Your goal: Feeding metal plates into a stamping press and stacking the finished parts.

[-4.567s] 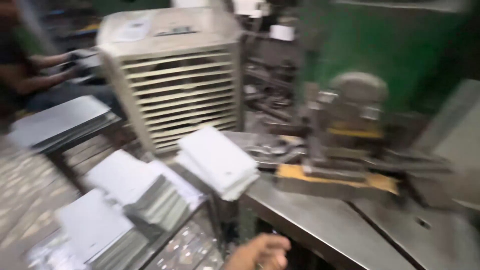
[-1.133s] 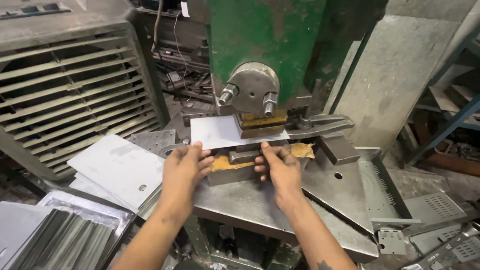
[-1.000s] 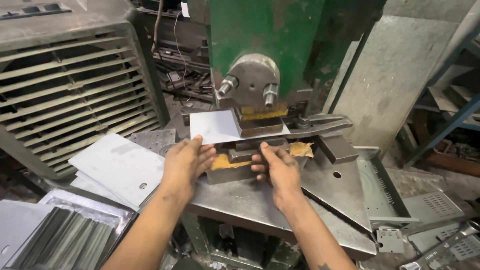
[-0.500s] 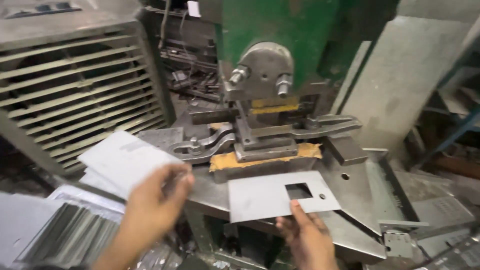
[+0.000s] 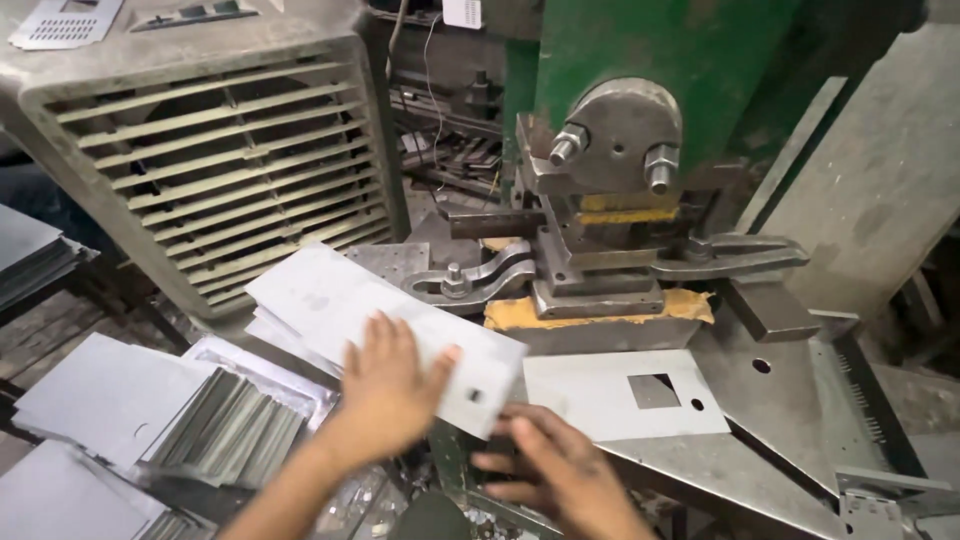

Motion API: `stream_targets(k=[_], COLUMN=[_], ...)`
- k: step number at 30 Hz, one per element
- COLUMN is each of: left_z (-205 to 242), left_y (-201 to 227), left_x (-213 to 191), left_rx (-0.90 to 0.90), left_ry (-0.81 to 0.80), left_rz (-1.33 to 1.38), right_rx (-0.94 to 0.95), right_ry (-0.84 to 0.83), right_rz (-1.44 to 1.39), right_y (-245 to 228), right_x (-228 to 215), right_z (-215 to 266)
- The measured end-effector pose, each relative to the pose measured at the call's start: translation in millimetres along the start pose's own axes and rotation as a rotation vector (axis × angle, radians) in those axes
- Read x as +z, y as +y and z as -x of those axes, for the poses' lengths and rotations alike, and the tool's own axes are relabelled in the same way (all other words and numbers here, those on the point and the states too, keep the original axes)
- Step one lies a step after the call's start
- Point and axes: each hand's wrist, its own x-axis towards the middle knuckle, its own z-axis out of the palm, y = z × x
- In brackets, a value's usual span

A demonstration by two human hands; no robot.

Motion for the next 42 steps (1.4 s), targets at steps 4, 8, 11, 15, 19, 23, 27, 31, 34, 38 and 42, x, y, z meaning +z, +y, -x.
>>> stream_targets(k=[4,8,11,15,19,23,27,31,34,38,42], left_z=[24.5,24.1,19.8,5.5,-18.6,-52.2,-48.3,-36.6,-33.1,-28.2,-33.3], left_y=[18.3,5.8,13.0,36.2,51.1,51.8,65.7,70.4,79.4,87.4,92.0], left_x=[2.5,-26.8,-39.7,-36.6,-29.5,-4.2,-2.8,-1.8,-0.7,2.2,1.5], left_rx=[0.053,0.086,0.011,-0.121,-0.198,-0.150,-0.185,-0.023,-0.001,0.010,0.051], left_ry=[0.045,0.345,0.386,-0.087,-0.084,-0.090,-0.018,0.173,0.261,0.207,0.136], left_rz=[0.213,0.277,0.566,1.466,1.772,1.980,2.056,1.911,1.573,1.523,1.567], right_rx=[-0.124,-0.153,-0.170,-0.242,-0.325,-0.421,-0.371,-0.319,-0.316,-0.382,-0.345], right_ry=[0.087,0.260,0.363,0.363,0.433,0.301,0.316,0.414,0.438,0.452,0.484], right_rz=[-0.357,-0.309,-0.239,-0.273,-0.544,-0.525,-0.402,-0.170,-0.092,-0.154,-0.110], right_y=[10.3,-42.1,-75.9,-92.6,-91.1,-80.8,-88.7,-96.7,-93.3,-91.3,-97.7], right_x=[26.2,-2.5,-31.3,-48.3,-41.9,-48.5,-50.1,-44.3,-47.3,-60.1,-63.5], right_z=[-18.7,-3.5,-3.8,-17.0,-19.9,-46.2,-72.7,-75.7,-75.1,-76.1,-74.5])
